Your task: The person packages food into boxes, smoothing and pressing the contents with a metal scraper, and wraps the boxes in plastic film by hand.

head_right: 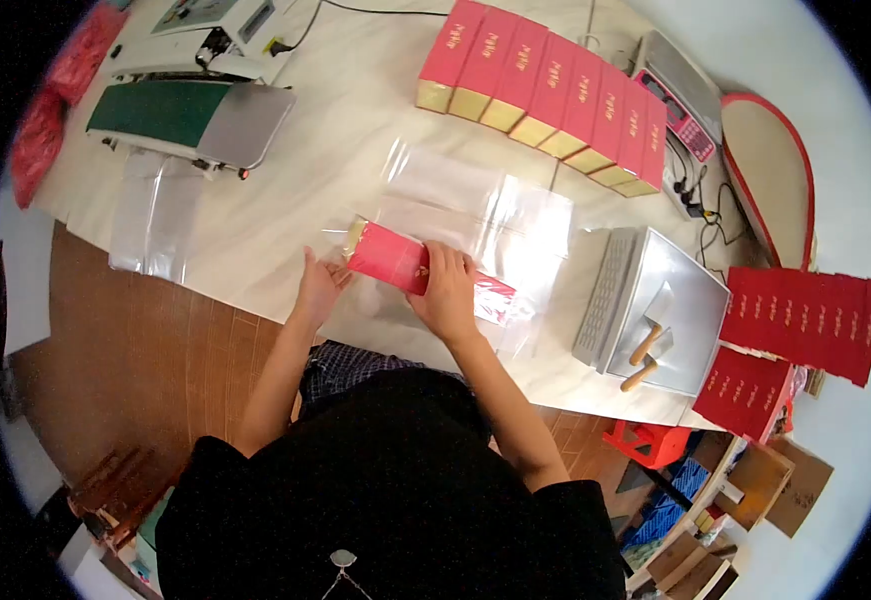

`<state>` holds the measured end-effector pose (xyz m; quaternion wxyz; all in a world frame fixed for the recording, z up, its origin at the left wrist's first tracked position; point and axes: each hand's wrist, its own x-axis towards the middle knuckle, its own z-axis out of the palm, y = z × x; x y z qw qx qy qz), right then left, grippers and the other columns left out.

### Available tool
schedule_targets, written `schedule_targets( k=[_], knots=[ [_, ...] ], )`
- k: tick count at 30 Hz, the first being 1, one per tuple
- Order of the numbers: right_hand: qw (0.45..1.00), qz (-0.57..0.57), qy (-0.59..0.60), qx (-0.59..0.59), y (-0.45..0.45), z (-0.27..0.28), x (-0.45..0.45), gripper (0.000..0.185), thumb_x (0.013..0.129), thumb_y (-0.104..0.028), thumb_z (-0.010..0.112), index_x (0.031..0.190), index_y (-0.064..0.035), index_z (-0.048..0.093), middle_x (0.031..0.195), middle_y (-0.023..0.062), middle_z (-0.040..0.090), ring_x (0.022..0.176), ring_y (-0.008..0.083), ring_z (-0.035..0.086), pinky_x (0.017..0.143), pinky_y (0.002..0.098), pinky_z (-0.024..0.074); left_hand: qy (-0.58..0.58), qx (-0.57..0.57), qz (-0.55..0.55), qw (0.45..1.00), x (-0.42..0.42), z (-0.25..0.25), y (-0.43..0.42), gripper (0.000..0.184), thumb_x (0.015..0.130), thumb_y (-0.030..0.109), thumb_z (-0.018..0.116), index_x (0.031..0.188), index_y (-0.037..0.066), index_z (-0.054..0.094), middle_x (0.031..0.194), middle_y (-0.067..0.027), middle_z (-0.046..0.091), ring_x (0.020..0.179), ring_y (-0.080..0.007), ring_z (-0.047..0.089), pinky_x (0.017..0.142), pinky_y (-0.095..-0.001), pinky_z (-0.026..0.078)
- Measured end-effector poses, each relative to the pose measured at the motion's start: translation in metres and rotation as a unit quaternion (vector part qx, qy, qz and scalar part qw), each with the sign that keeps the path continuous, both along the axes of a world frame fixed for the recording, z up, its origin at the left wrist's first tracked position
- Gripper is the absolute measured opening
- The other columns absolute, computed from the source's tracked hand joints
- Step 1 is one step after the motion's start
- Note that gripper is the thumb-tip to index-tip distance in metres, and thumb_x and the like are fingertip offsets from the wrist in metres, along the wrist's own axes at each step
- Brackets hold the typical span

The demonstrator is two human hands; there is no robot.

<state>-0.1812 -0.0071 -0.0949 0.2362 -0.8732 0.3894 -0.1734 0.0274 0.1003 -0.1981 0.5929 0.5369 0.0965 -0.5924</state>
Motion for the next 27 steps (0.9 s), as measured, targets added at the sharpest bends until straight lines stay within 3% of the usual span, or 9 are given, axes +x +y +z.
schedule_targets(
  k=[3,6,11,15,19,22,24,25,27],
  knots=[
    [0.998,-0.031,-0.052,-0.015,0.011,0.037,-0.011,0.079,0.064,-0.017,0.084,0.131,-0.0036,0.044,0.124,0.0153,0.054,0.119,0.0335,0.05,0.11,0.051,0.0293,0.016,-0.164,0.047,0.985,-0.02,0.071,-0.02,0.086,0.099,0.067,0.017,0.139,-0.006,0.041,0.133,-0.0109,0.056,0.122,-0.0188,0.052,0.104,-0.0309,0.038],
    [0.993,-0.068,-0.092,-0.012,0.018,0.045,-0.025,0.08,0.066,-0.017,0.082,0.133,-0.0033,0.042,0.127,0.0159,0.053,0.126,0.0336,0.047,0.112,0.0509,0.0272,-0.117,-0.139,0.012,0.983,-0.036,0.126,-0.026,0.09,0.098,0.069,0.015,0.14,-0.005,0.041,0.136,-0.0106,0.055,0.124,-0.0188,0.051,0.106,-0.0313,0.037],
    [0.986,-0.119,-0.113,0.031,0.017,-0.008,-0.049,0.084,0.065,-0.015,0.083,0.135,-0.0032,0.04,0.129,0.0171,0.052,0.13,0.0373,0.044,0.111,0.0497,0.0304,-0.291,-0.191,-0.133,0.928,-0.064,0.131,-0.031,0.083,0.101,0.063,0.011,0.149,-0.001,0.032,0.152,-0.0125,0.038,0.143,-0.0241,0.029,0.118,-0.0359,0.016],
    [0.98,-0.142,-0.12,0.072,0.023,-0.02,-0.058,0.087,0.066,-0.022,0.084,0.137,-0.0017,0.039,0.134,0.0203,0.048,0.129,0.0401,0.043,0.109,0.0493,0.0324,-0.344,-0.206,-0.208,0.892,-0.063,0.123,-0.039,0.08,0.102,0.06,0.01,0.15,-0.001,0.03,0.152,-0.0142,0.038,0.143,-0.0245,0.029,0.119,-0.0366,0.016],
    [0.985,-0.159,-0.066,0.008,0.02,0.018,-0.093,0.082,0.068,-0.023,0.083,0.137,-0.0023,0.043,0.136,0.0205,0.05,0.125,0.0386,0.047,0.104,0.0501,0.0367,-0.454,-0.187,-0.138,0.86,-0.06,0.149,-0.051,0.077,0.103,0.054,0.005,0.144,-0.003,0.037,0.147,-0.0195,0.042,0.14,-0.0275,0.035,0.119,-0.0394,0.018],
    [0.927,-0.345,-0.128,-0.073,0.007,0.026,-0.173,0.049,0.076,-0.013,0.073,0.121,-0.0006,0.058,0.122,0.0203,0.06,0.113,0.0374,0.055,0.098,0.0445,0.0434,-0.566,-0.21,-0.087,0.793,-0.063,0.187,-0.05,0.061,0.107,0.046,0.021,0.134,-0.003,0.046,0.138,-0.0173,0.05,0.13,-0.026,0.045,0.113,-0.0395,0.029],
    [0.866,-0.47,-0.09,-0.146,-0.001,0.029,-0.242,0.031,0.079,-0.007,0.068,0.109,-0.0026,0.064,0.107,0.0176,0.064,0.103,0.0361,0.059,0.09,0.0427,0.0468,-0.67,-0.209,-0.116,0.703,-0.068,0.21,-0.046,0.036,0.105,0.031,0.042,0.114,-0.002,0.054,0.122,-0.0149,0.057,0.112,-0.0229,0.053,0.1,-0.0385,0.04],
    [0.848,-0.503,-0.053,-0.156,-0.004,0.038,-0.273,0.025,0.082,-0.007,0.066,0.106,-0.0017,0.063,0.102,0.0167,0.063,0.098,0.0354,0.058,0.086,0.0432,0.0469,-0.709,-0.222,-0.144,0.654,-0.077,0.225,-0.05,0.015,0.098,0.016,0.054,0.099,0.002,0.058,0.101,-0.0125,0.062,0.092,-0.0209,0.058,0.086,-0.0356,0.044],
    [0.793,-0.587,0.089,-0.138,-0.009,0.03,-0.32,0.022,0.087,-0.019,0.065,0.101,-0.0019,0.061,0.102,0.0144,0.062,0.095,0.0338,0.059,0.081,0.0454,0.0469,-0.729,-0.204,-0.214,0.618,-0.095,0.238,-0.055,0.016,0.097,0.018,0.055,0.095,0.003,0.059,0.094,-0.0117,0.062,0.087,-0.0226,0.059,0.082,-0.0356,0.045]
  ],
)
